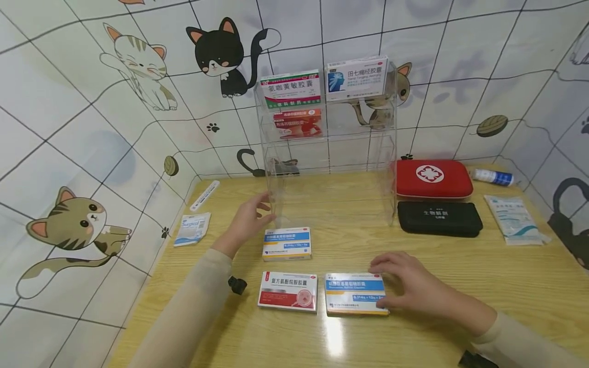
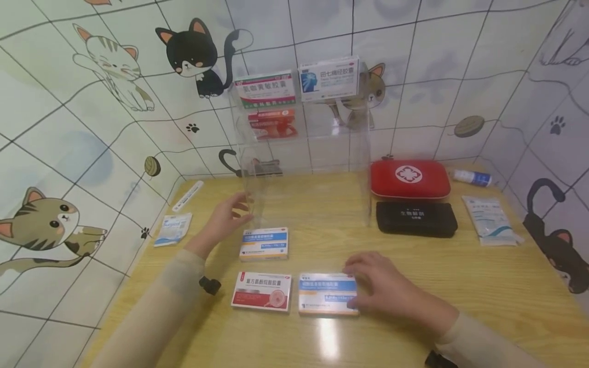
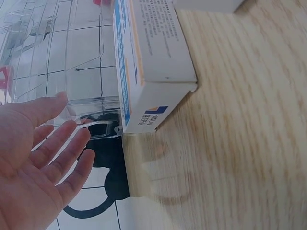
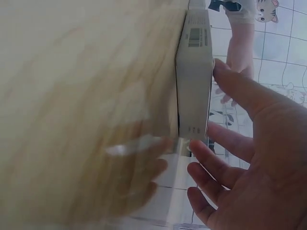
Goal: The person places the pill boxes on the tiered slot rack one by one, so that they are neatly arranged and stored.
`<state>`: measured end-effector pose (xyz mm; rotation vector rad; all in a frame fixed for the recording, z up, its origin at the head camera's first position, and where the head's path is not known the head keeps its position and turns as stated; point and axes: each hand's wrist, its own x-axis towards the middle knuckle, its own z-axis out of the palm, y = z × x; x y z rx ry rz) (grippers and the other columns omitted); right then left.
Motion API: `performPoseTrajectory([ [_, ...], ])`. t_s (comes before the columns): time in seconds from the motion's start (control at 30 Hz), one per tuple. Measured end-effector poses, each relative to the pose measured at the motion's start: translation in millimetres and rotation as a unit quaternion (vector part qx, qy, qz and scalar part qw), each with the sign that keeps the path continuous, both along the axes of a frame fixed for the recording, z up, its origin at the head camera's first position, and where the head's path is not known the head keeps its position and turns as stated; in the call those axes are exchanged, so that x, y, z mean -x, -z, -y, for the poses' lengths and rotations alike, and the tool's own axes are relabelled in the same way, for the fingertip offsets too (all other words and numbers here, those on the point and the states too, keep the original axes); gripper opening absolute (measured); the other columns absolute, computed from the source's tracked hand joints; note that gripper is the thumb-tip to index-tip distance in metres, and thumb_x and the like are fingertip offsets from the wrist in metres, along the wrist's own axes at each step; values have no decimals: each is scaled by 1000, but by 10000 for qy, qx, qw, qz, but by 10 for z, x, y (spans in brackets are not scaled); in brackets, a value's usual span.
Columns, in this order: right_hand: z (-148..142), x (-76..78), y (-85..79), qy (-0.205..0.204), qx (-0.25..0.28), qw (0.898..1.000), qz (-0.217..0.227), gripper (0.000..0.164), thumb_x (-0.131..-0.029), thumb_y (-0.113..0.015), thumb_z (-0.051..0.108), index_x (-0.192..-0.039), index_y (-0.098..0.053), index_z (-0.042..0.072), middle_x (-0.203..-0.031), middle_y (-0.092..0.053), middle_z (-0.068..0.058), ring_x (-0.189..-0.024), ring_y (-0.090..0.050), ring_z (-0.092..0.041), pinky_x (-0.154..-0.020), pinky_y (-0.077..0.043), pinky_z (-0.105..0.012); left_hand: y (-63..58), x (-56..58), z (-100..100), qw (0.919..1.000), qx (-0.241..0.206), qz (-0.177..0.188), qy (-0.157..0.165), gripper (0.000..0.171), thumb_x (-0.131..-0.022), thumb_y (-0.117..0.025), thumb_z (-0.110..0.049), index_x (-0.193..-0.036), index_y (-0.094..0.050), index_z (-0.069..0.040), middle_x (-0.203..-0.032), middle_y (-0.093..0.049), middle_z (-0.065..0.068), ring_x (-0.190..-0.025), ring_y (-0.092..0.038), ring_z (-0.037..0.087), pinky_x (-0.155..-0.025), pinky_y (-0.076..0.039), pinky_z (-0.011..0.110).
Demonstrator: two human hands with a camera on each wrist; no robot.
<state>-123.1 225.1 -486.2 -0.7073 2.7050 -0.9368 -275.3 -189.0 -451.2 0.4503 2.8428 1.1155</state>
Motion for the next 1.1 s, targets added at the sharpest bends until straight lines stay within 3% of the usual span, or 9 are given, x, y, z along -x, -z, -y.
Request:
performPoseTrajectory([
  [0.23, 13, -52, -64, 129, 66, 9997, 193, 63, -76, -86, 58, -128, -66, 28, -134, -63, 9, -128, -57, -22, -110, -48, -57, -26, 8, -3, 10000, -41, -45, 22, 68, -96, -74, -12, -155, -42, -5, -140, -61, 16, -122, -64, 33, -100, -56, 51],
  [0.43, -15, -12, -171, 658, 807, 9863, 1278, 49, -79, -90, 35, -122, -68, 29, -126, -68, 3, -107, -65, -19, -89, -63, -33, -32, 14, -2, 10000, 12, -22, 18, 68, -96, -74, -13, -156, -42, -6, -140, -61, 15, -122, -64, 32, -100, -56, 50],
  [0.5, -34, 8, -171, 820, 1048, 9809, 1419, 45, -81, -90, 29, -121, -70, 29, -127, -68, 1, -107, -66, -21, -86, -63, -29, -29, 10, -4, 10000, 26, 8, -4, 68, -96, -74, -13, -156, -41, -6, -141, -60, 15, -123, -64, 32, -101, -56, 50],
  [0.67, -67, 83, -220, 806, 1510, 9826, 719, 31, -89, -82, 18, -117, -73, 28, -127, -68, 0, -106, -67, -17, -83, -64, -30, -25, 6, -6, 10000, 44, 48, -49, 69, -96, -74, -13, -156, -41, -7, -142, -60, 15, -123, -64, 32, -102, -56, 50],
  [0.83, -92, 320, -494, 859, 1557, 9827, -512, 29, -92, -79, 11, -118, -74, 22, -130, -66, -2, -107, -64, -4, -81, -64, -27, -21, 2, 3, 10000, -37, 44, -22, 69, -96, -75, -15, -155, -42, -5, -141, -60, 17, -123, -64, 35, -102, -56, 52],
  [0.97, -92, 627, -806, 1166, 1736, 9694, -1283, 32, -90, -80, 5, -119, -74, 18, -131, -65, -2, -105, -62, 5, -81, -58, -13, -4, -3, 9, 10000, -18, 26, -30, 68, -96, -75, -16, -155, -42, -7, -141, -60, 15, -124, -64, 34, -102, -56, 51],
  [1.1, -59, 946, -1119, 1421, 2112, 9485, -1883, 33, -91, -78, 3, -122, -75, 13, -132, -65, -5, -104, -63, 9, -81, -53, -5, 16, 7, 10, 10000, -34, 22, -31, 68, -96, -74, -15, -156, -42, -7, -141, -60, 14, -123, -64, 32, -102, -56, 51],
])
